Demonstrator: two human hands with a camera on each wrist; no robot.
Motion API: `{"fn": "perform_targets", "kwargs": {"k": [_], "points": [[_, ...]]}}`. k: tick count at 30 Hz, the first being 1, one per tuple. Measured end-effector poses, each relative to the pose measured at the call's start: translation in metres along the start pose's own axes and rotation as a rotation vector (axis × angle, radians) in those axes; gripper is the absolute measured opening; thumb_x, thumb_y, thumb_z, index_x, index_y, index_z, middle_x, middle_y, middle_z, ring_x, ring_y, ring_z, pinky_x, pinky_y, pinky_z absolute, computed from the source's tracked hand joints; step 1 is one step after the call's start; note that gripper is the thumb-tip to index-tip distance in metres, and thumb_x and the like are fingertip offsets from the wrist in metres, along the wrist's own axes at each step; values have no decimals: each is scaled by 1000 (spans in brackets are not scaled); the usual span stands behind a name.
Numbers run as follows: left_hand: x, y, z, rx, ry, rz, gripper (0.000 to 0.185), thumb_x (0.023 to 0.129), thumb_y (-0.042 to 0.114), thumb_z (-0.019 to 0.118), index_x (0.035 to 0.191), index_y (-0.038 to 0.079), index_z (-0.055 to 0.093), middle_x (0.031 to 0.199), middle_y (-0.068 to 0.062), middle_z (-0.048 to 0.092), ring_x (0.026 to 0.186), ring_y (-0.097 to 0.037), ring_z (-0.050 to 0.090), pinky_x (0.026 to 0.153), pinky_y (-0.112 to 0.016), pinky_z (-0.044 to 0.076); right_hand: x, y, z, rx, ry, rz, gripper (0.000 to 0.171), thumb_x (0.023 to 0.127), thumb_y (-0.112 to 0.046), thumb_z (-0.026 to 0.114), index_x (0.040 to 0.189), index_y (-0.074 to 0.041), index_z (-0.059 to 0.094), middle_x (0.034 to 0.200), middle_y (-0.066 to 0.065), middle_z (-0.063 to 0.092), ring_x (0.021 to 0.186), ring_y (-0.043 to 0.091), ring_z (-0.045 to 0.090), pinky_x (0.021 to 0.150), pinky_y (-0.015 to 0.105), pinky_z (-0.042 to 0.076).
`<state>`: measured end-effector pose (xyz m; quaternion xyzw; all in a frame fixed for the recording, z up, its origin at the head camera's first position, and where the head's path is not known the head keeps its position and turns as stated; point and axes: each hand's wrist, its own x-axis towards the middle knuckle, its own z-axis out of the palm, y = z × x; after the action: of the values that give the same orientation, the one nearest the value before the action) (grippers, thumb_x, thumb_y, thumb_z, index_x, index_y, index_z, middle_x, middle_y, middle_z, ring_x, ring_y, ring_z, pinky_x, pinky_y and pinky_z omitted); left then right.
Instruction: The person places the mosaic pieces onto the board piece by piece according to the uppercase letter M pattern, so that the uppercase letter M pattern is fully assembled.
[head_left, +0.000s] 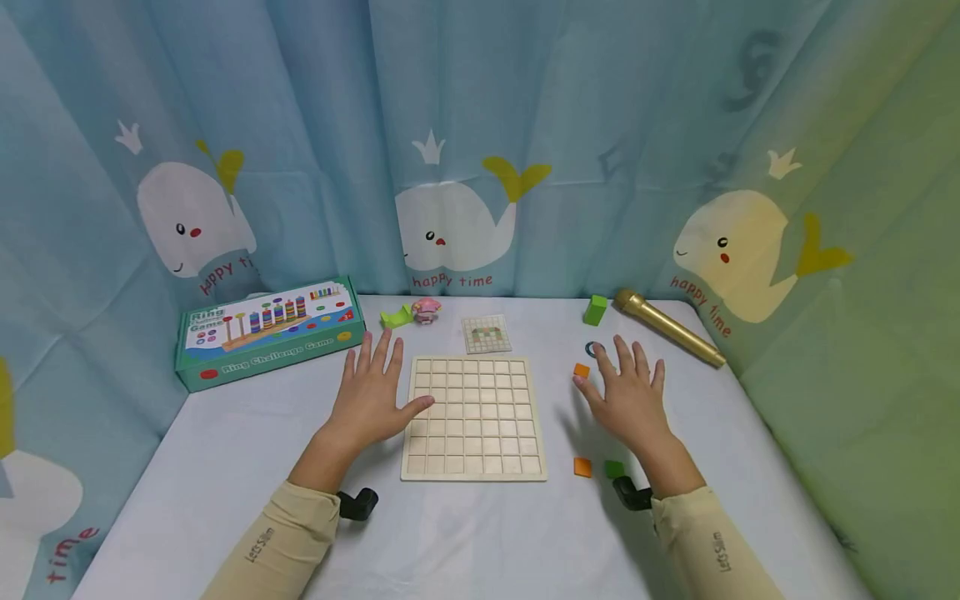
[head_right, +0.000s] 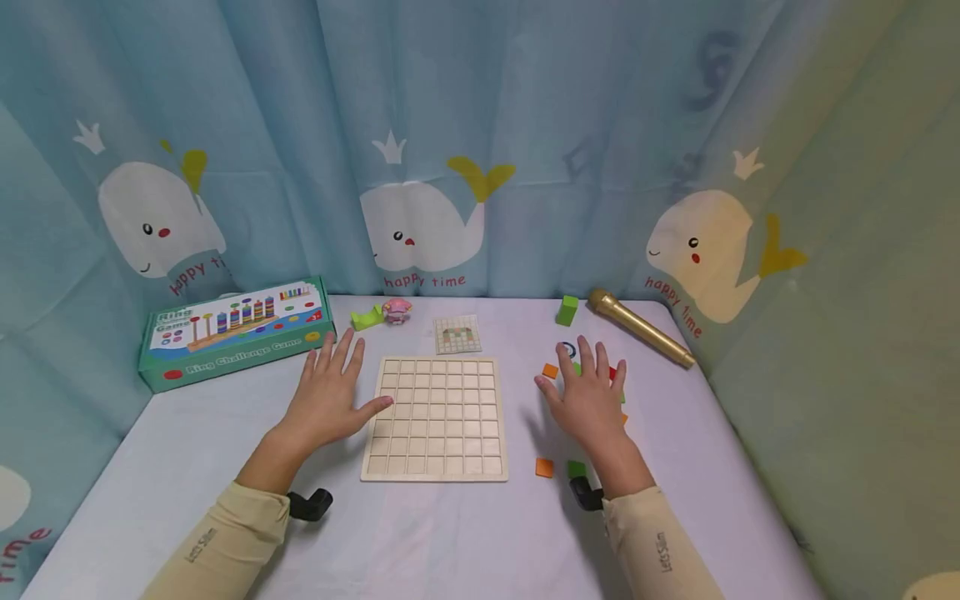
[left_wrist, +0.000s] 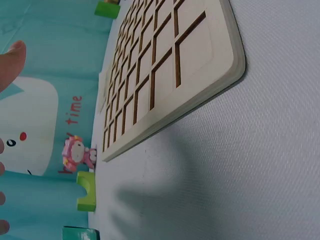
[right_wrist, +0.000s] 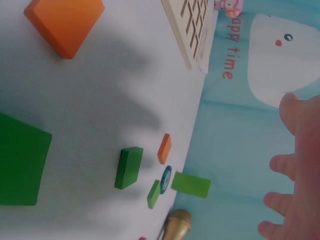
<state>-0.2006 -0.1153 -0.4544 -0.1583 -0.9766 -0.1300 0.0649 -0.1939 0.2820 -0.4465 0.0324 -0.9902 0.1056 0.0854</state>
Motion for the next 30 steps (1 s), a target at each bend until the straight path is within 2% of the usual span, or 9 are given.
{"fn": "perform_targets", "kwargs": {"k": [5,8,11,13,16,20,25,30], "points": [[-2,2,1,-20,-19,13,106,89,73,56,159,0,23,166,-21,9,152,-41,-6,120,-58,8,-4,4,-3,14,3,0,71,102,-51,52,156,-6,35,162,27,17,148,51,7,112,72,-5],[-6,3,2,-47,-47,23,106,89,71,57,159,-1,23,166,-21,9,152,-41,-4,121,-56,9,-4,8,-5,23,11,-7,68,103,-45,54,154,-4,36,160,29,21,146,52,12,112,73,1],[-13,3,5,-96,-114,33,105,90,67,61,159,-2,21,166,-21,9,152,-41,0,121,-55,13,2,16,-6,31,30,-6,63,104,-38,55,151,0,39,154,32,29,139,54,24,110,72,17],[-21,2,7,-147,-181,41,105,89,62,66,158,-3,21,166,-21,9,152,-41,3,120,-54,18,9,25,-6,47,29,10,58,104,-32,56,148,4,42,148,33,34,132,54,32,107,69,28],[-34,1,12,-223,-283,47,105,88,55,73,158,-3,21,167,-19,10,153,-39,5,119,-53,23,22,42,-4,52,-5,51,52,104,-25,56,142,9,47,141,35,40,124,55,40,101,66,38],[-47,0,19,-302,-360,54,108,84,50,80,159,-2,22,167,-17,11,153,-36,7,119,-51,24,40,67,0,45,-73,104,47,103,-17,58,137,13,50,135,36,43,119,55,45,102,63,39],[-56,2,26,-320,-409,92,110,82,48,82,158,-5,22,166,-18,14,153,-35,12,119,-48,24,53,93,10,27,-119,134,41,100,-12,59,128,18,56,125,38,50,114,54,52,100,62,42],[-61,6,31,-328,-445,107,106,84,46,81,156,-8,25,166,-19,16,152,-34,14,119,-48,24,59,107,16,10,-217,189,35,98,-12,61,116,18,62,113,36,56,108,49,56,97,59,45]]}}
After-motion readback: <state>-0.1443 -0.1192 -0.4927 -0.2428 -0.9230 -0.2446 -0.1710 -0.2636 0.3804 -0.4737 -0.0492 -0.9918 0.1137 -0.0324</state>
